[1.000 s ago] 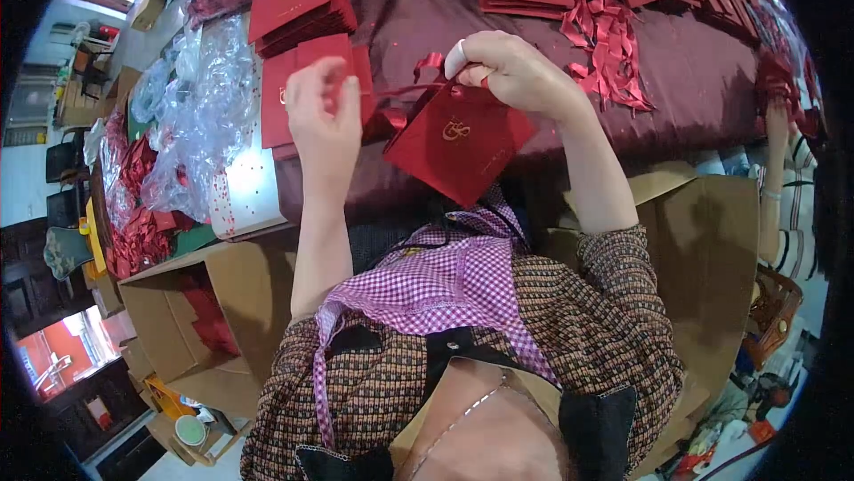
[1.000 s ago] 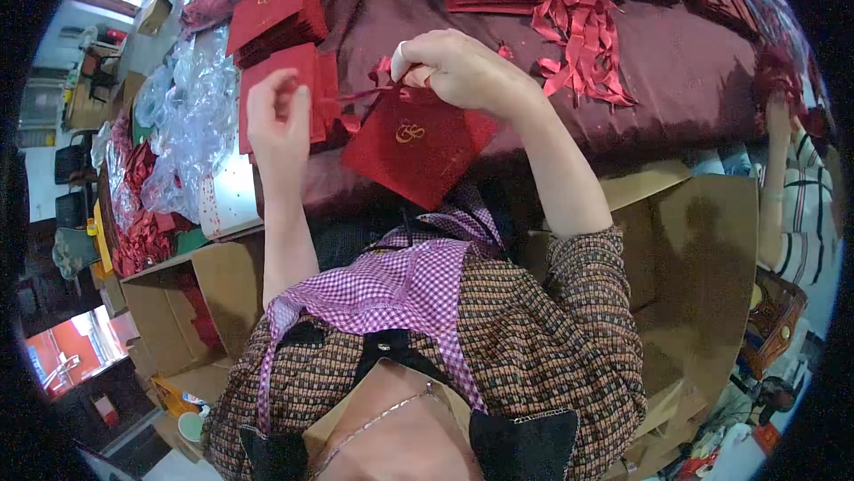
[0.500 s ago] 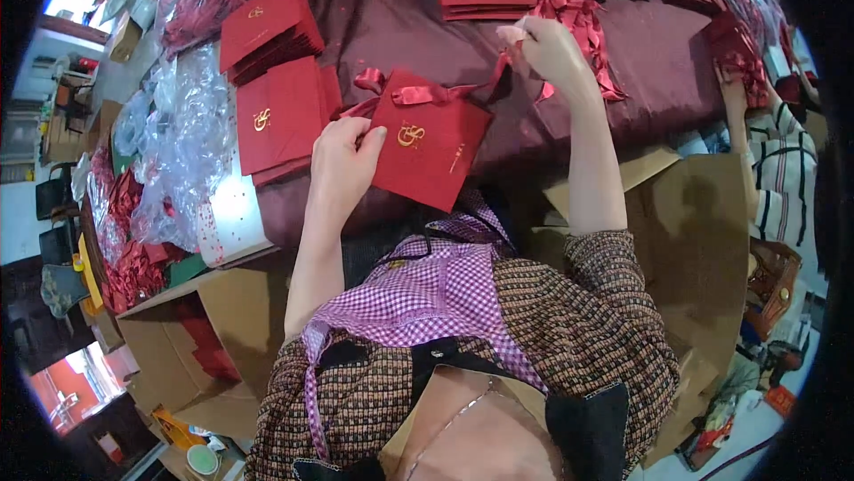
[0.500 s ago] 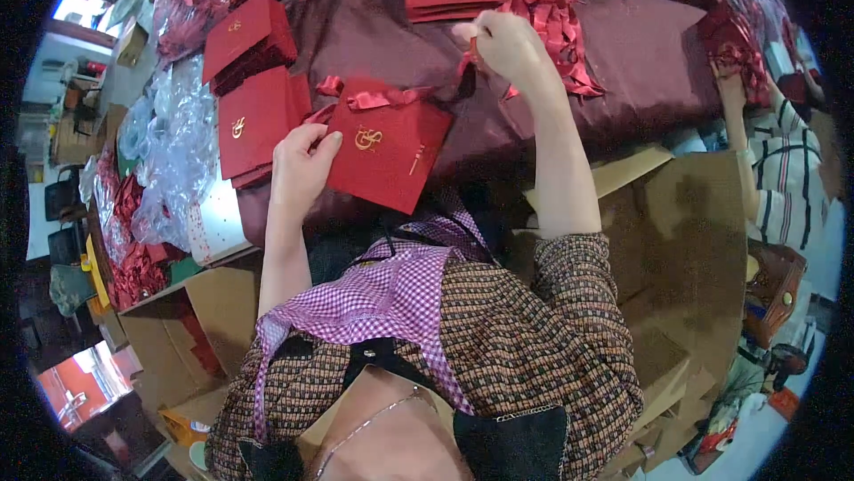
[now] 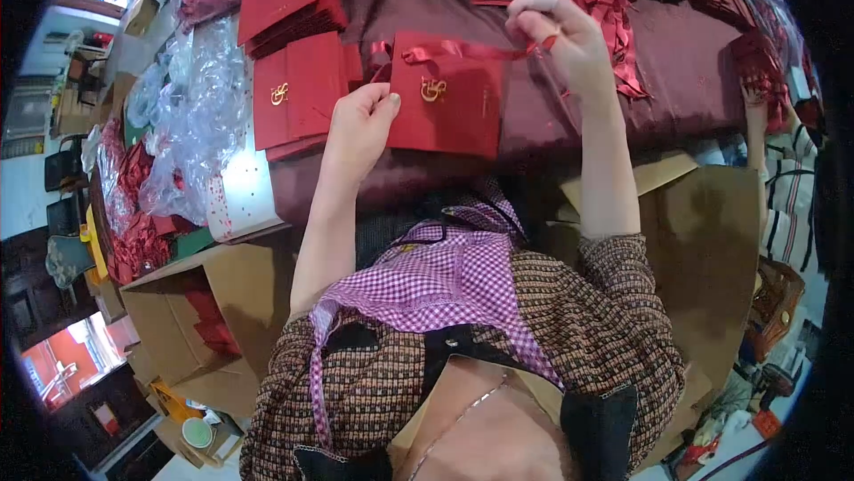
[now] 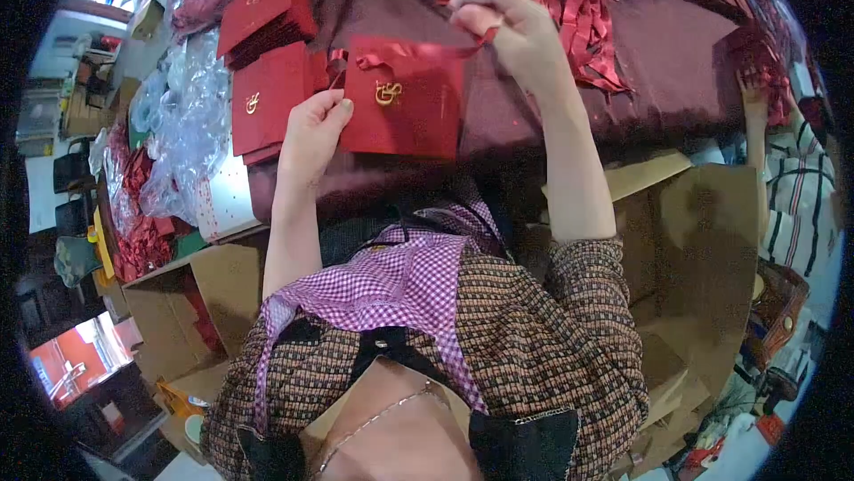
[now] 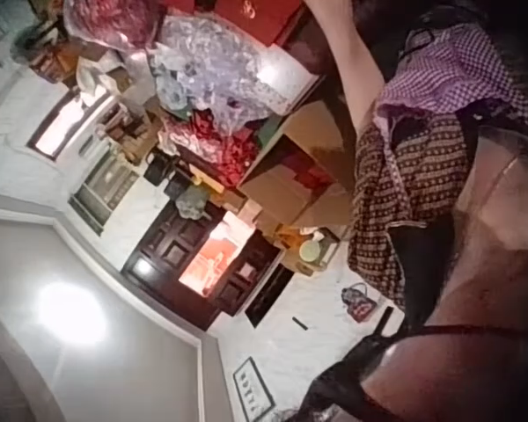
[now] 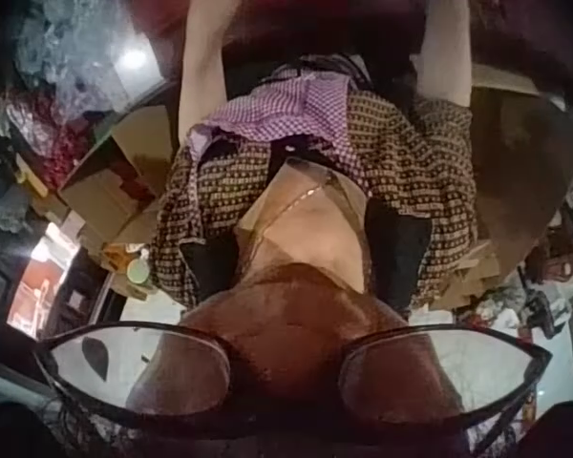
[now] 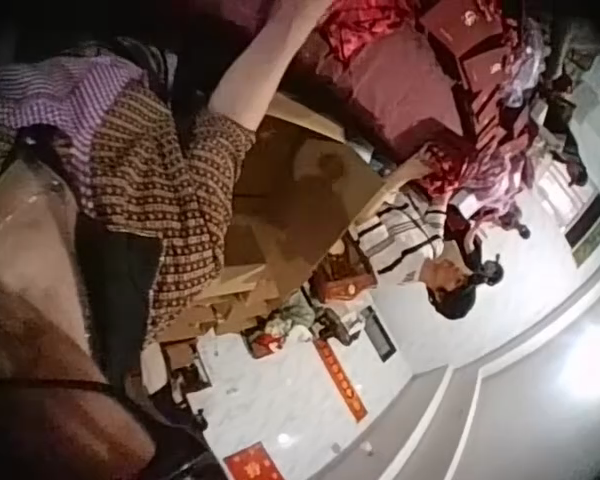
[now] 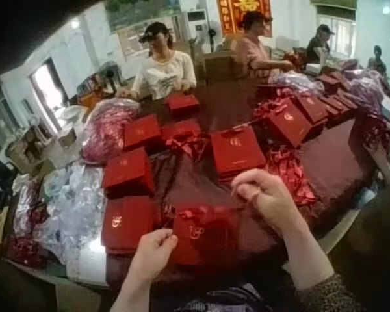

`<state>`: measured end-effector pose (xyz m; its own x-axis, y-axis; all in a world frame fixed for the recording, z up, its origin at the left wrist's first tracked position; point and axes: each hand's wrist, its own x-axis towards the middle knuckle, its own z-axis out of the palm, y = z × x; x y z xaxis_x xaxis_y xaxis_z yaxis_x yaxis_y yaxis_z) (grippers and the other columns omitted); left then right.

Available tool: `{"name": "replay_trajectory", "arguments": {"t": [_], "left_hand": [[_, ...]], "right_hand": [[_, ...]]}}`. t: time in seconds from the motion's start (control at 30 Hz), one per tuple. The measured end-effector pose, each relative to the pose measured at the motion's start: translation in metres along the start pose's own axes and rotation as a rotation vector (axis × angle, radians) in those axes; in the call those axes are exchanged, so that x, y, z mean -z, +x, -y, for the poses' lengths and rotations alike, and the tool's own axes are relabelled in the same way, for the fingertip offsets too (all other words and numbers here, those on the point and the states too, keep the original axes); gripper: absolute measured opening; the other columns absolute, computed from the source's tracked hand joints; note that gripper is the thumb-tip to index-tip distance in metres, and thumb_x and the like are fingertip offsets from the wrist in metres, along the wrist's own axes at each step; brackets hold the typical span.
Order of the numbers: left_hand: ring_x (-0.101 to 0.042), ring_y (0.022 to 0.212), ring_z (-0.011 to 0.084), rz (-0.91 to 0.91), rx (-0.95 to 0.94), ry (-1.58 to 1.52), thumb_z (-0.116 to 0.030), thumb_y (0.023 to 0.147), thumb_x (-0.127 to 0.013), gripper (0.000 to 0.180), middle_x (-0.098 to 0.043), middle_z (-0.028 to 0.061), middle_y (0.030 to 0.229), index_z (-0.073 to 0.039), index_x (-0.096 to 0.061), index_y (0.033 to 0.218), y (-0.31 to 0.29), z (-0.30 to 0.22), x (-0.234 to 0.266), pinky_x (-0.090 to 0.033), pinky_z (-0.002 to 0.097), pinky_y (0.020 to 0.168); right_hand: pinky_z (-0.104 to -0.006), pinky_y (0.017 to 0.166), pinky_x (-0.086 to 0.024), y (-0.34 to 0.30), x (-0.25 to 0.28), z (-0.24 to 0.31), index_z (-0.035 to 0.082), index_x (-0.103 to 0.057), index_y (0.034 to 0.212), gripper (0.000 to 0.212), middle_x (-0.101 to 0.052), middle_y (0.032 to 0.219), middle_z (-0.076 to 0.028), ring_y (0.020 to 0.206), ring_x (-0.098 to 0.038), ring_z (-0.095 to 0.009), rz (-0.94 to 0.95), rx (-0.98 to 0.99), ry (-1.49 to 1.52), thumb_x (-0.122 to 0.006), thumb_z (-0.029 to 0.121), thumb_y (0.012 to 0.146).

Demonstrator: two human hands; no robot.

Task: The person puts on eyeglasses, then threads ribbon handles into slits on paper gift bags by hand.

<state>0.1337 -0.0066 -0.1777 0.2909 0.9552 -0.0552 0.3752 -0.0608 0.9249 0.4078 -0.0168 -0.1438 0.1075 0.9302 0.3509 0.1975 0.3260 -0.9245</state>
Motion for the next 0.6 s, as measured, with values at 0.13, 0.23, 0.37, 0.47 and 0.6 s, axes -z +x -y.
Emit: {"name": "replay_trajectory", "arguments": {"t": [0.13, 0.23, 0.37, 0.47, 0.6], "left_hand": [[-0.045, 0.069, 0.0026, 0.073, 0.032, -0.228, -0.003, 0.085, -0.059, 0.026, -0.050, -0.0049, 0.076, 0.007, -0.060, 0.110, 0.001, 0.001, -0.003, -0.038, 0.0193, 0.060], [-0.047, 0.073, 0.0029, 0.110, 0.056, -0.249, 0.000, 0.084, -0.059, 0.031, -0.052, -0.0039, 0.082, 0.007, -0.057, 0.114, -0.004, -0.012, -0.002, -0.040, 0.0186, 0.064], [-0.053, 0.079, 0.0053, 0.107, 0.060, -0.242, 0.001, 0.083, -0.059, 0.029, -0.058, -0.0005, 0.087, 0.007, -0.058, 0.112, -0.007, -0.014, 0.003, -0.044, 0.0196, 0.071], [-0.056, 0.083, 0.0076, 0.127, 0.046, -0.234, 0.000, 0.084, -0.060, 0.026, -0.061, 0.0026, 0.090, 0.006, -0.059, 0.108, -0.006, -0.009, 0.006, -0.046, 0.0212, 0.074], [-0.056, 0.083, 0.0087, 0.126, 0.060, -0.235, -0.001, 0.084, -0.060, 0.025, -0.061, 0.0035, 0.091, 0.006, -0.059, 0.108, -0.007, -0.011, 0.005, -0.046, 0.0222, 0.075]], "right_hand": [[-0.0255, 0.079, -0.048, -0.024, -0.038, 0.016, 0.001, -0.064, 0.096, 0.017, -0.063, 0.091, -0.004, 0.088, -0.060, -0.013, 0.374, 0.023, 0.058, -0.060, -0.005, 0.080], [-0.0280, 0.074, -0.049, -0.042, -0.065, -0.003, 0.000, -0.063, 0.092, 0.018, -0.064, 0.089, -0.007, 0.083, -0.062, -0.017, 0.365, 0.051, -0.027, -0.065, -0.008, 0.076], [-0.0392, 0.076, -0.049, -0.050, -0.077, -0.012, 0.000, -0.063, 0.086, 0.014, -0.064, 0.083, -0.015, 0.082, -0.061, -0.032, 0.259, 0.083, -0.147, -0.067, 0.001, 0.073], [-0.0405, 0.074, -0.048, -0.053, -0.082, -0.010, 0.001, -0.064, 0.086, 0.013, -0.064, 0.081, -0.015, 0.082, -0.061, -0.033, 0.223, 0.085, -0.206, -0.068, 0.003, 0.073], [-0.0405, 0.074, -0.048, -0.055, -0.082, -0.011, 0.002, -0.064, 0.084, 0.012, -0.064, 0.080, -0.015, 0.081, -0.062, -0.033, 0.207, 0.095, -0.244, -0.068, 0.004, 0.073]]}}
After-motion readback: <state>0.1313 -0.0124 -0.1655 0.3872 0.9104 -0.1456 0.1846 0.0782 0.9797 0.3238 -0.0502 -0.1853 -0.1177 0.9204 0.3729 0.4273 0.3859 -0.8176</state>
